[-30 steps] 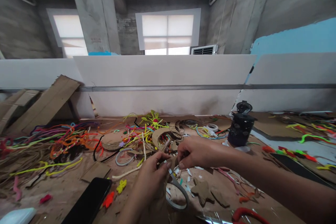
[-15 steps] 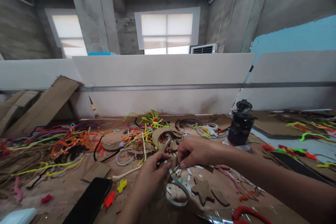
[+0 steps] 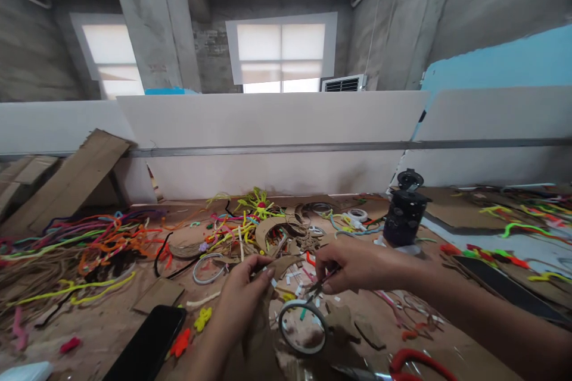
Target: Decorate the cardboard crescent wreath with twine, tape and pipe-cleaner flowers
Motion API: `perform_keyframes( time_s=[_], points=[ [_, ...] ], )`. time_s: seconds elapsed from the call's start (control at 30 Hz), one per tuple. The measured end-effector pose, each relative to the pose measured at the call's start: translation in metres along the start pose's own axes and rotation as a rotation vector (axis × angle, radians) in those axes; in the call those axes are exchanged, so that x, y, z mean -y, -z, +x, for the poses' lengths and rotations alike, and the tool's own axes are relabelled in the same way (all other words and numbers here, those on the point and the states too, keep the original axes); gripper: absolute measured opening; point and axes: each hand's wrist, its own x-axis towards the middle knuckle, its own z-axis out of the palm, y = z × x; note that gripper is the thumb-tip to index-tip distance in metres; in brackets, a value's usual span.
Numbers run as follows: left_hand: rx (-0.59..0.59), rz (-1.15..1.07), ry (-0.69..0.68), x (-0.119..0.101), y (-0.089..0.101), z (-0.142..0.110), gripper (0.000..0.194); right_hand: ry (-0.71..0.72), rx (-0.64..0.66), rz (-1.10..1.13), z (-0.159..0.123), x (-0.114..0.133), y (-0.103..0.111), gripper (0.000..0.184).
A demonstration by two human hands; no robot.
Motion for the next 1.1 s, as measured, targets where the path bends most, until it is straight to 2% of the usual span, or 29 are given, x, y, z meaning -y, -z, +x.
perform_keyframes(
  time_s=[0.1,0.23,0.3,0.37,0.5,0.73,0.97,1.1],
  points=[
    [-0.022,0.006,0.001,0.002,0.006,0.003,0.038,-0.043,-0.068,0.207,-0.005,-0.034,-0.011,0.017],
    [-0.02,-0.03,0.04,0.007,0.01,0.007,0.038,0.013,-0.105,0.526,-0.01,-0.08,-0.031,0.026],
    [-0.03,-0.098,0.088,0.006,0.01,0.008,0.036,0.027,-0.14,0.567,-0.016,-0.096,-0.039,0.025],
    [-0.051,-0.154,0.152,0.004,0.01,0.007,0.036,-0.02,-0.18,0.547,-0.025,-0.108,-0.045,0.023],
    [-0.061,-0.18,0.187,-0.002,0.009,0.006,0.04,-0.128,-0.193,0.502,-0.046,-0.124,-0.048,0.024],
    [-0.057,-0.096,0.161,-0.003,0.004,0.007,0.043,-0.178,-0.12,0.567,-0.066,-0.146,-0.052,0.031],
    [-0.131,-0.082,0.161,0.01,0.001,0.01,0.052,-0.304,-0.294,0.337,-0.072,-0.155,-0.061,0.032],
    [-0.157,-0.102,0.189,0.012,-0.001,0.014,0.053,-0.31,-0.352,0.326,-0.075,-0.16,-0.062,0.028]
  ],
)
